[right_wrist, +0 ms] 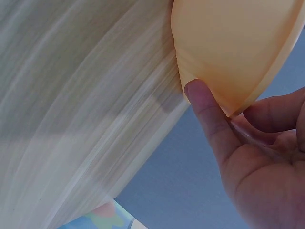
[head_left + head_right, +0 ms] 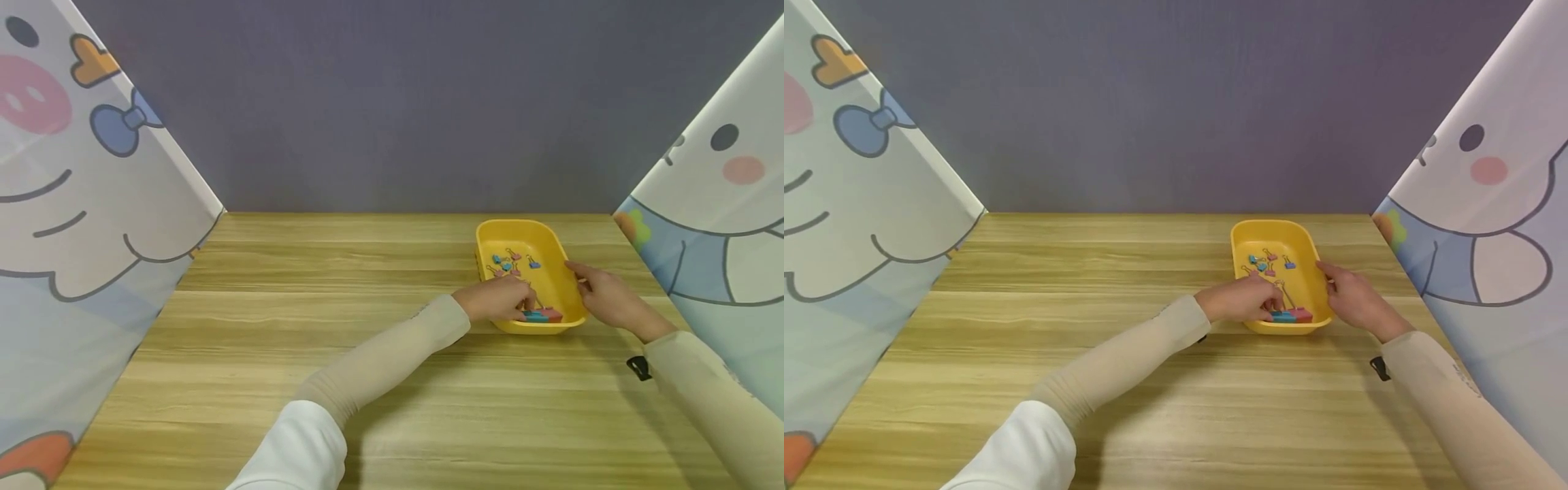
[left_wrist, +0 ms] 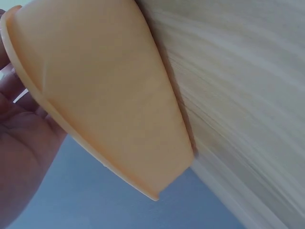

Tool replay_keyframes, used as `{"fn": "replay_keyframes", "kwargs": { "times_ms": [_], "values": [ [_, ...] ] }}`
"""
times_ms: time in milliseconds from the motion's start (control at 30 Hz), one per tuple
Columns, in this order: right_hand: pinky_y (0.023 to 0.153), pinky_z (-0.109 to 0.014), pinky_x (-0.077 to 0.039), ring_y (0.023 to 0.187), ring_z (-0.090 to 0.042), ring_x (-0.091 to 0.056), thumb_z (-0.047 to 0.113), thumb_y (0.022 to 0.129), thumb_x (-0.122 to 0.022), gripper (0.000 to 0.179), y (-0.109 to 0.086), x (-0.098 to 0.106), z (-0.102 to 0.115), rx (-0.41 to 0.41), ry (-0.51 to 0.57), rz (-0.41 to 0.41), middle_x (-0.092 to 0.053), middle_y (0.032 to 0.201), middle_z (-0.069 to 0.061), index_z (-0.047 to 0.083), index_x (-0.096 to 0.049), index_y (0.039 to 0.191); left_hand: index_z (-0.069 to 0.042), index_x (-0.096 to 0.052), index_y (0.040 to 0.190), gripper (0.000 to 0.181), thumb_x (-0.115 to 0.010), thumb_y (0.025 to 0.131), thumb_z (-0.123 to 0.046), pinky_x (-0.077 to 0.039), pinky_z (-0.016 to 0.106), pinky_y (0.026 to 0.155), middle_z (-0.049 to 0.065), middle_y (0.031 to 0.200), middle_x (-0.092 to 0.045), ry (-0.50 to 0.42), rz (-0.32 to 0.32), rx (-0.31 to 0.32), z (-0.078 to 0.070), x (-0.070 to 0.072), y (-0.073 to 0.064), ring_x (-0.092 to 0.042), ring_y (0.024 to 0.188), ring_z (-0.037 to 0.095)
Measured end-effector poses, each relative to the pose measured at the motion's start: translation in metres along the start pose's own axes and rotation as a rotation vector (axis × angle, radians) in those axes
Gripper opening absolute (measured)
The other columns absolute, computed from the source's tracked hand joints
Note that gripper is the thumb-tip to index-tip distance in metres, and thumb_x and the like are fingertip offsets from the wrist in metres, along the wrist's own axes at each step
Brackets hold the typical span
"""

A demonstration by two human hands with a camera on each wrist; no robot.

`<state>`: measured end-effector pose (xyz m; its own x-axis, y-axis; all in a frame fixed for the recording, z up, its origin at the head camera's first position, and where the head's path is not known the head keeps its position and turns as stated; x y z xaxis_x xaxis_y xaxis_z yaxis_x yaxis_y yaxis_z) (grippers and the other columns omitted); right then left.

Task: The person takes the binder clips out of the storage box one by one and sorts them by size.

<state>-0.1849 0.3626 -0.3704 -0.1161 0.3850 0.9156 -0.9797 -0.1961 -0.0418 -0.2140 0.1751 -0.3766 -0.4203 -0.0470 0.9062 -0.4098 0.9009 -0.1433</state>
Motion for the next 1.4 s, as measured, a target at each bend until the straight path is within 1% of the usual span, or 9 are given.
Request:
{"fn": "replay_keyframes", "kwargs": {
  "times_ms": [267, 400, 533, 667, 767, 900, 1167, 1300, 1400],
  "values": [
    [0.070, -0.042, -0.042, 0.086, -0.034, -0.050, -0.004, 0.088, -0.041, 0.050, 0.000, -0.001, -0.001, -0.018, 0.013, 0.013, -0.049, 0.120, -0.038, -0.015, -0.035, 0.137, -0.017, -0.070, 0.101, 0.015, -0.070, 0.087, -0.022, -0.040, 0.011, 0.069, -0.011, 0.092, -0.059, 0.032, 0.026, 0.028, 0.002, 0.000, 0.005, -0.052, 0.080, 0.001],
    [0.074, -0.045, -0.044, 0.090, -0.036, -0.052, -0.003, 0.089, -0.042, 0.049, 0.001, -0.001, 0.000, -0.018, 0.008, 0.013, -0.047, 0.123, -0.039, -0.015, -0.035, 0.136, -0.017, -0.070, 0.103, 0.016, -0.069, 0.088, -0.023, -0.040, 0.010, 0.070, -0.011, 0.097, -0.058, 0.043, 0.028, 0.046, 0.004, -0.001, 0.007, -0.052, 0.082, 0.000],
    [0.072, -0.044, -0.043, 0.088, -0.036, -0.051, -0.003, 0.089, -0.043, 0.049, 0.001, -0.001, 0.001, -0.013, 0.001, 0.009, -0.047, 0.123, -0.039, -0.015, -0.036, 0.136, -0.018, -0.070, 0.102, 0.015, -0.069, 0.088, -0.024, -0.039, 0.011, 0.072, -0.011, 0.103, -0.057, 0.033, 0.038, 0.079, 0.004, -0.002, 0.005, -0.051, 0.083, -0.001],
    [0.073, -0.046, -0.043, 0.090, -0.037, -0.052, -0.003, 0.089, -0.042, 0.049, 0.001, -0.001, 0.001, -0.007, 0.006, 0.000, -0.047, 0.122, -0.039, -0.015, -0.036, 0.136, -0.020, -0.070, 0.098, 0.012, -0.071, 0.086, -0.024, -0.035, 0.018, 0.089, -0.015, 0.105, -0.058, 0.038, 0.032, 0.099, 0.005, 0.000, 0.006, -0.048, 0.091, -0.001],
    [0.076, -0.049, -0.043, 0.094, -0.039, -0.053, -0.002, 0.090, -0.042, 0.048, 0.001, -0.001, 0.000, -0.009, 0.013, -0.003, -0.046, 0.124, -0.040, -0.015, -0.036, 0.136, -0.022, -0.070, 0.096, 0.012, -0.073, 0.085, -0.024, -0.030, 0.022, 0.095, -0.017, 0.101, -0.060, 0.056, 0.033, 0.115, 0.007, 0.001, 0.009, -0.044, 0.096, 0.001],
    [0.078, -0.051, -0.043, 0.097, -0.040, -0.052, -0.002, 0.091, -0.043, 0.048, 0.001, -0.001, 0.000, -0.016, 0.017, 0.003, -0.044, 0.125, -0.040, -0.015, -0.035, 0.136, -0.022, -0.069, 0.094, 0.010, -0.073, 0.085, -0.025, -0.031, 0.020, 0.091, -0.019, 0.097, -0.058, 0.087, 0.060, 0.139, 0.008, 0.000, 0.014, -0.042, 0.096, 0.002],
    [0.075, -0.048, -0.043, 0.094, -0.039, -0.052, -0.002, 0.090, -0.043, 0.049, 0.001, 0.000, 0.000, -0.031, 0.009, 0.010, -0.044, 0.125, -0.040, -0.014, -0.035, 0.137, -0.020, -0.065, 0.085, 0.008, -0.071, 0.086, -0.024, -0.030, 0.025, 0.090, -0.016, 0.089, -0.058, 0.098, 0.070, 0.134, 0.007, 0.002, 0.015, -0.041, 0.091, 0.005],
    [0.073, -0.047, -0.044, 0.091, -0.039, -0.052, -0.002, 0.091, -0.044, 0.048, 0.001, 0.000, -0.001, -0.021, 0.001, 0.009, -0.044, 0.124, -0.041, -0.015, -0.035, 0.136, -0.020, -0.066, 0.089, 0.007, -0.072, 0.086, -0.024, -0.028, 0.027, 0.099, -0.017, 0.091, -0.058, 0.075, 0.066, 0.127, 0.008, 0.001, 0.015, -0.043, 0.096, 0.004],
    [0.072, -0.046, -0.044, 0.089, -0.038, -0.052, -0.003, 0.090, -0.045, 0.048, 0.000, -0.001, -0.001, -0.011, 0.006, -0.003, -0.045, 0.123, -0.041, -0.015, -0.036, 0.136, -0.020, -0.067, 0.096, 0.011, -0.071, 0.086, -0.024, -0.034, 0.023, 0.094, -0.016, 0.092, -0.058, 0.061, 0.041, 0.093, 0.011, -0.001, 0.015, -0.046, 0.092, 0.004]
  ]
}}
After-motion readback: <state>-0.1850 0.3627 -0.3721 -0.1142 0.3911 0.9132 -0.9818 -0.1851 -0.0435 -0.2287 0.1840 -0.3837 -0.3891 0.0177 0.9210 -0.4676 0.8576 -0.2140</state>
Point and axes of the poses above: each hand's wrist, its own y-axis towards the middle knuckle, its own x-axis out of the back of the hand, z = x × y, the point moved 3 cm from there along y, towards the middle knuckle
